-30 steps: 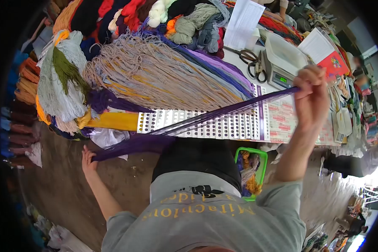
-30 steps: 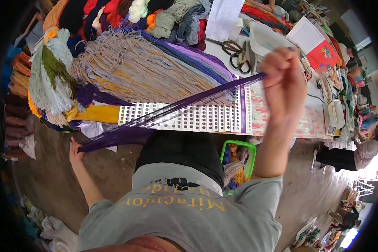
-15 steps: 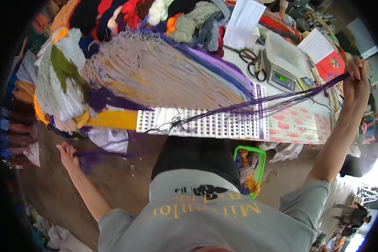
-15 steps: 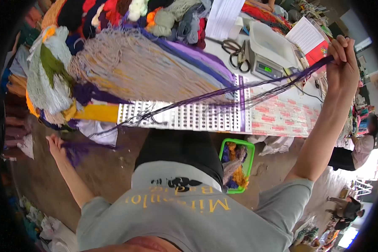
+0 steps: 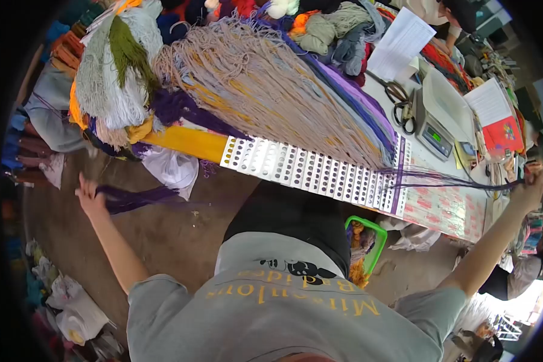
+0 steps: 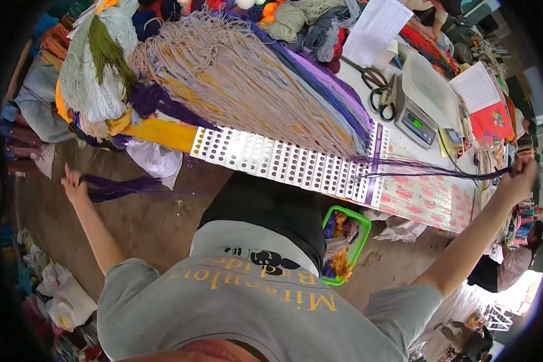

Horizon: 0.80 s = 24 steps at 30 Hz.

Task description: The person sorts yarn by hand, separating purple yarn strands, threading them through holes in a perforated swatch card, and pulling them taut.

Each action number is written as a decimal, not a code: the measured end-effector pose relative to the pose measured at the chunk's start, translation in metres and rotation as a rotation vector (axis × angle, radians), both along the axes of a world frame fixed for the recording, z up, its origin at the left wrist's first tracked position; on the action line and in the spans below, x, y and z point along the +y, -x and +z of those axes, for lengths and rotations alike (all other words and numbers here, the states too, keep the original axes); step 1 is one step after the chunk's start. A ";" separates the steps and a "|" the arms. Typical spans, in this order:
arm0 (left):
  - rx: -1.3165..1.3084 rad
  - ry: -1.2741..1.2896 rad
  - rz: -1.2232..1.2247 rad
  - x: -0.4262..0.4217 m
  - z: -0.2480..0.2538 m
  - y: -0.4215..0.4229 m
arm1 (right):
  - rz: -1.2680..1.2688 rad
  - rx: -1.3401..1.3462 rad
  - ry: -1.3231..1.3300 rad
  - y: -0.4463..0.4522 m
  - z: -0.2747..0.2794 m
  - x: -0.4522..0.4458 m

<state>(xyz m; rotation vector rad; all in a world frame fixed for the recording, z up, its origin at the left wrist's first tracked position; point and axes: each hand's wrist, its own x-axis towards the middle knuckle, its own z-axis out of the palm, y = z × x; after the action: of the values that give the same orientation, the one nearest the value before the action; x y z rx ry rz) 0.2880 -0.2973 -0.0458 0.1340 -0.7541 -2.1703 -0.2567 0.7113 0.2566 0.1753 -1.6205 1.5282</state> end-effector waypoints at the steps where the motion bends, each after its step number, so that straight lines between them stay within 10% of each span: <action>1: 0.042 -0.125 0.001 0.059 0.040 0.047 | -0.118 -0.104 -0.489 -0.014 -0.018 -0.035; 3: -0.010 -0.134 -0.044 0.176 0.103 0.133 | -0.556 0.062 -1.459 -0.045 -0.052 -0.116; 4: 0.028 -0.184 -0.221 0.197 0.106 0.156 | -0.020 -0.381 -0.719 -0.073 -0.073 -0.194; 5: -0.206 -0.170 -0.153 0.220 0.103 0.177 | 0.294 -0.356 -0.517 -0.081 -0.117 -0.232; 12: -0.740 0.080 -0.888 0.319 0.080 0.265 | 1.022 -0.696 -0.498 -0.174 -0.244 -0.452; 24: -0.994 0.563 -0.928 0.347 0.049 0.299 | 0.748 -0.570 -0.650 -0.180 -0.289 -0.488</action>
<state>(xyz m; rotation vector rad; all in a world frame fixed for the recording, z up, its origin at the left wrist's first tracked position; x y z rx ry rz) -0.0107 0.0493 0.0035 0.7094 -2.3233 -2.5362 -0.0768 0.2235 -0.0323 0.8386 -2.6892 1.5892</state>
